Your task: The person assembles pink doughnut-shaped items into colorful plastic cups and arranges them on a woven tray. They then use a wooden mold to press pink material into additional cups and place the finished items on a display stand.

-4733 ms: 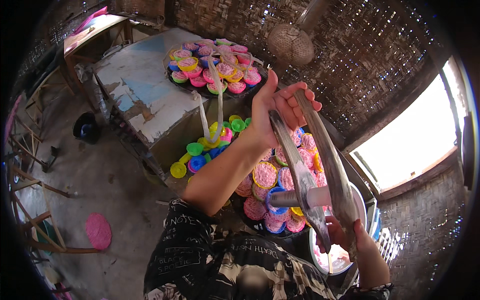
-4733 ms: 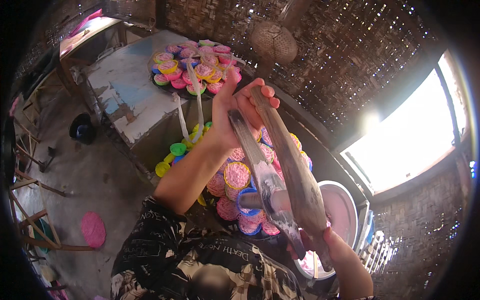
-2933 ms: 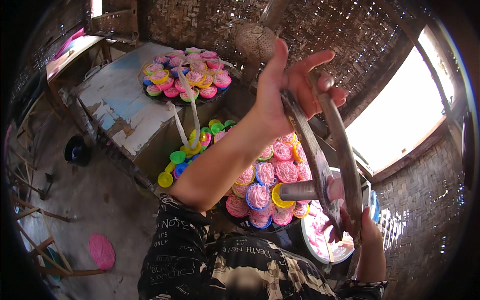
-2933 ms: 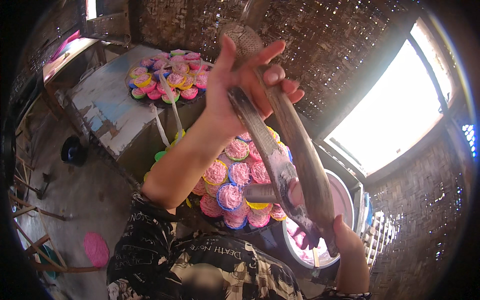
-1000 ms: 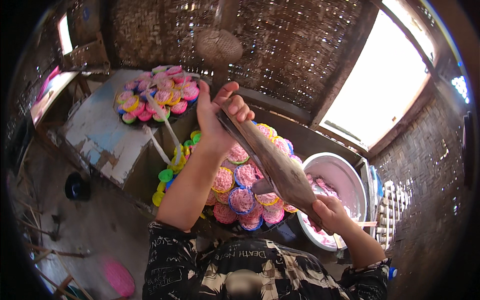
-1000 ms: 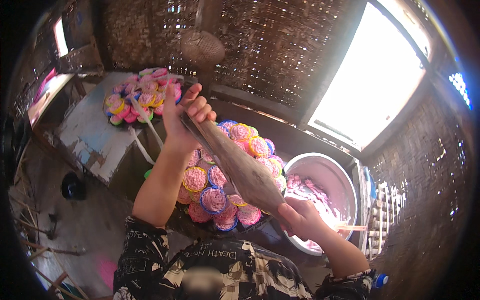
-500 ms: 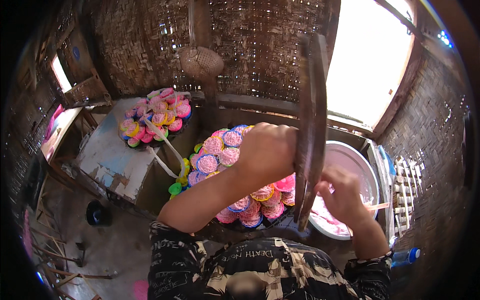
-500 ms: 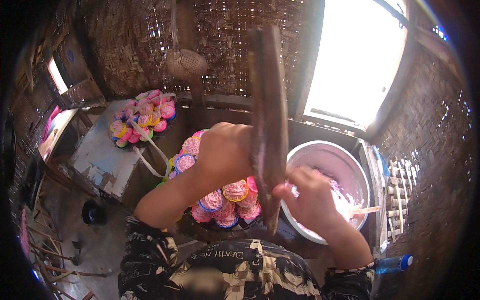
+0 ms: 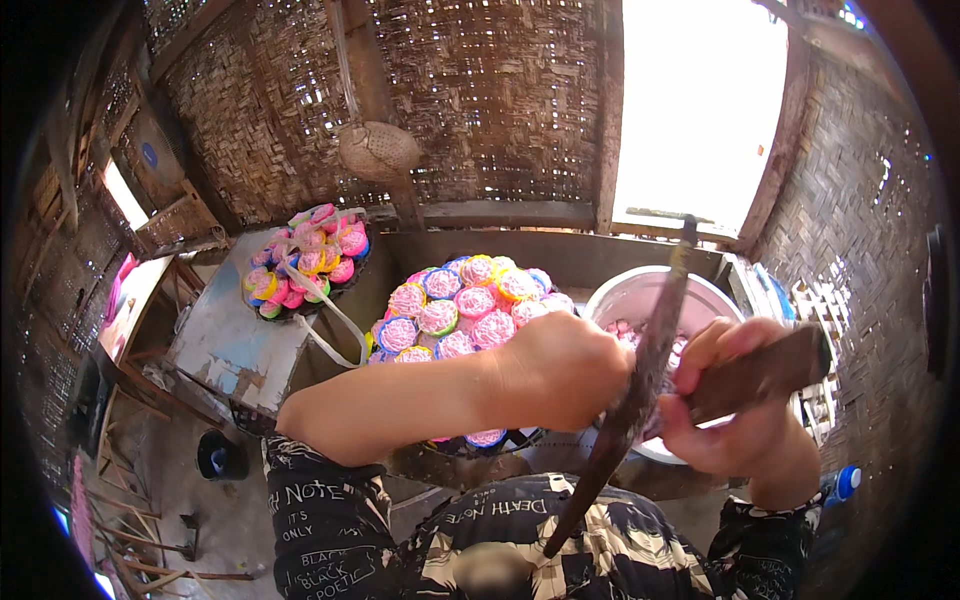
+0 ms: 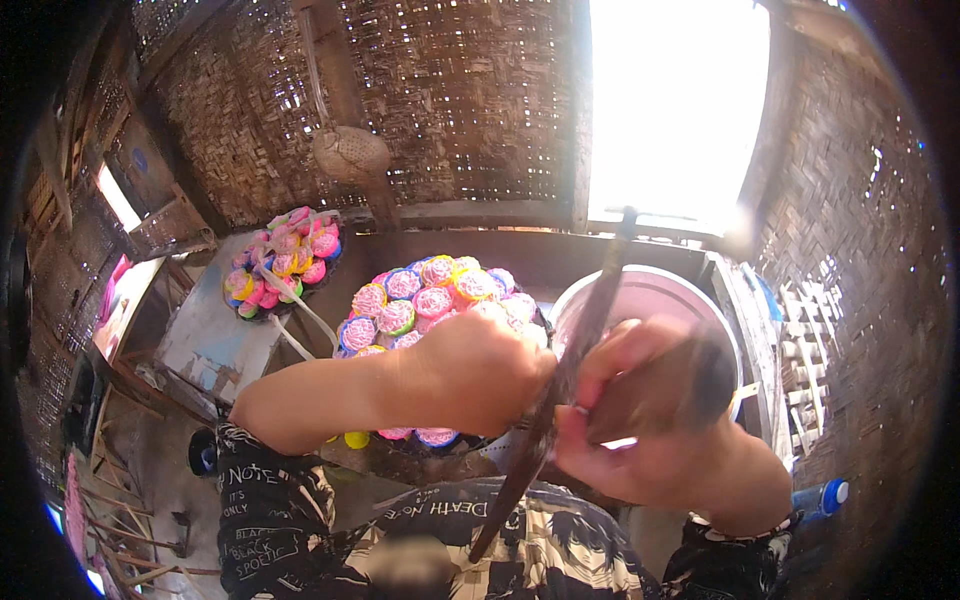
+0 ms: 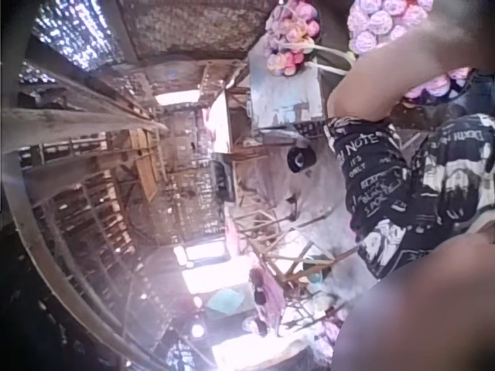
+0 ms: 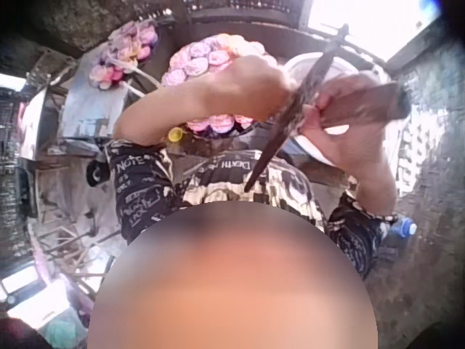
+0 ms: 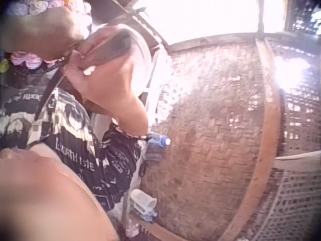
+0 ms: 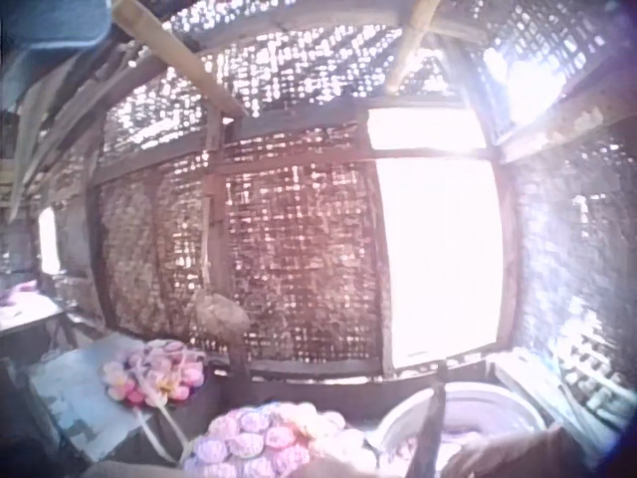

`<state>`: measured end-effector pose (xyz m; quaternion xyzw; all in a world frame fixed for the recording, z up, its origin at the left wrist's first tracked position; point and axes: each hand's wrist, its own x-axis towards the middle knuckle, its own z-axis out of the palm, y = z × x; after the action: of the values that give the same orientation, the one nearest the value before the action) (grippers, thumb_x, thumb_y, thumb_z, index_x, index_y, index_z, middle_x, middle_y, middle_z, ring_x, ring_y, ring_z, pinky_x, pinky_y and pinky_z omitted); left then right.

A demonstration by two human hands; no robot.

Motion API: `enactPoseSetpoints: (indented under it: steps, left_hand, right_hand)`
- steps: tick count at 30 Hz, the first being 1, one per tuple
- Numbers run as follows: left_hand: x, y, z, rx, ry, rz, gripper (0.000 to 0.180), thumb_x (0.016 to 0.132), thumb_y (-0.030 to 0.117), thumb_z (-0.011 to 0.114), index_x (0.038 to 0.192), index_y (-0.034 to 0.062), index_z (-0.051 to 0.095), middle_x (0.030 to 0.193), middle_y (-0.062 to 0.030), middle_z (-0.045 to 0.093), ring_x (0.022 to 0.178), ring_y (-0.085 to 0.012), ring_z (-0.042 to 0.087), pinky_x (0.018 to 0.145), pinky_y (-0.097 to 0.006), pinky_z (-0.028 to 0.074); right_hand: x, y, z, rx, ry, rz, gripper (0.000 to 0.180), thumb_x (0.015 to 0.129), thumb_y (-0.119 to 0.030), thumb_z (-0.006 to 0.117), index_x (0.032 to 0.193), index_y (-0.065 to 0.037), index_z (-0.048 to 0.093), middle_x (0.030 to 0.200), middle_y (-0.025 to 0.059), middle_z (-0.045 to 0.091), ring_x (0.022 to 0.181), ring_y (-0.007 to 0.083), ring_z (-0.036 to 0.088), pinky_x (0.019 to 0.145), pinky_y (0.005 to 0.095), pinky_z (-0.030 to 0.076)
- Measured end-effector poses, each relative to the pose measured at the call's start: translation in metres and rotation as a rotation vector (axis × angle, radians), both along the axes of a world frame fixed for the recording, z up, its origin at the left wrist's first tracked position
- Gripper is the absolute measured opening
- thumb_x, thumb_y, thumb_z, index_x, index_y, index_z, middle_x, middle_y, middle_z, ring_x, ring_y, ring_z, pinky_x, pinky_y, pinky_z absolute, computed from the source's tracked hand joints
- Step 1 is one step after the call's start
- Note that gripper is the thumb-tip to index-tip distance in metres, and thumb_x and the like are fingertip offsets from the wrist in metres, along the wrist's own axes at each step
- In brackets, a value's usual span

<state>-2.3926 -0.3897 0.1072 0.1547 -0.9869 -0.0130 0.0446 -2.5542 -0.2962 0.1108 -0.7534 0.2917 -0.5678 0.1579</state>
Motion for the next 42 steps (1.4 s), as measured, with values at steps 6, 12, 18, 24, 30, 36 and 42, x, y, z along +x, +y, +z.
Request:
enactPoseSetpoints:
  steps: [6, 12, 18, 24, 30, 36, 42]
  left_hand:
    - [0.025, -0.026, -0.006, 0.004, 0.233, 0.068, 0.034, 0.063, 0.036, 0.07, 0.083, 0.0103, 0.062, 0.074, -0.0097, 0.063, 0.07, -0.0285, 0.063, 0.061, -0.037, 0.05]
    - [0.003, -0.062, -0.047, 1.178, 0.58, -0.06, 0.052, 0.061, 0.031, 0.076, 0.103, 0.0045, 0.06, 0.092, -0.0097, 0.063, 0.083, -0.0147, 0.06, 0.076, -0.027, 0.048]
    - [-0.058, -0.055, -0.049, 1.203, 1.06, -0.684, 0.028, 0.072, 0.015, 0.069, 0.096, 0.0088, 0.057, 0.115, -0.0101, 0.049, 0.116, -0.028, 0.042, 0.096, -0.043, 0.035]
    - [-0.019, -0.043, -0.027, 1.154, 1.328, -0.561, 0.029, 0.082, 0.036, 0.059, 0.103, 0.0179, 0.051, 0.109, -0.005, 0.042, 0.114, -0.0407, 0.043, 0.102, -0.054, 0.026]
    - [0.008, -0.023, -0.038, 1.123, 1.233, -0.142, 0.039, 0.082, 0.034, 0.062, 0.103, 0.0061, 0.047, 0.104, -0.0087, 0.04, 0.11, -0.0389, 0.047, 0.096, -0.051, 0.037]
    - [0.033, -0.018, -0.048, 1.015, 1.182, -0.093, 0.047, 0.076, 0.037, 0.069, 0.102, 0.0047, 0.047, 0.103, -0.009, 0.039, 0.102, -0.0365, 0.054, 0.089, -0.044, 0.045]
    - [0.055, -0.012, -0.057, 0.947, 1.158, 0.026, 0.049, 0.072, 0.043, 0.07, 0.096, 0.0055, 0.049, 0.097, -0.0089, 0.036, 0.095, -0.0297, 0.053, 0.09, -0.046, 0.046]
  right_hand:
    - [-0.09, 0.041, -0.023, 0.144, -0.321, -0.529, 0.065, 0.069, 0.003, 0.056, 0.128, 0.0, 0.026, 0.073, 0.0014, 0.051, 0.066, 0.0075, 0.05, 0.06, 0.021, 0.042]
    - [-0.151, 0.059, -0.044, -0.463, -0.768, -0.592, 0.037, 0.081, -0.004, 0.056, 0.112, -0.003, 0.038, 0.075, 0.0055, 0.045, 0.078, 0.0141, 0.046, 0.077, 0.0285, 0.037]
    - [-0.091, 0.02, -0.074, -0.284, -1.157, -0.232, 0.016, 0.09, -0.02, 0.053, 0.101, -0.009, 0.049, 0.095, 0.0066, 0.051, 0.099, 0.0193, 0.049, 0.088, 0.0369, 0.041]
    - [-0.136, 0.002, -0.155, 0.614, 0.105, -0.592, 0.037, 0.075, -0.017, 0.063, 0.107, 0.0, 0.058, 0.107, 0.0154, 0.059, 0.101, 0.027, 0.056, 0.088, 0.0373, 0.042]
    - [-0.174, -0.021, -0.269, 1.122, 0.904, -0.787, 0.03, 0.072, -0.006, 0.06, 0.101, -0.003, 0.062, 0.098, 0.0169, 0.062, 0.092, 0.0295, 0.06, 0.081, 0.0397, 0.047]
    - [-0.207, -0.009, -0.244, 1.073, 1.346, -0.744, 0.019, 0.072, -0.012, 0.054, 0.079, -0.002, 0.068, 0.08, 0.015, 0.066, 0.083, 0.0268, 0.064, 0.068, 0.0412, 0.05]
    - [-0.224, 0.012, -0.159, 1.233, 1.415, -0.942, 0.022, 0.078, -0.015, 0.053, 0.091, -0.005, 0.068, 0.09, 0.0126, 0.066, 0.085, 0.0236, 0.065, 0.071, 0.0359, 0.051]
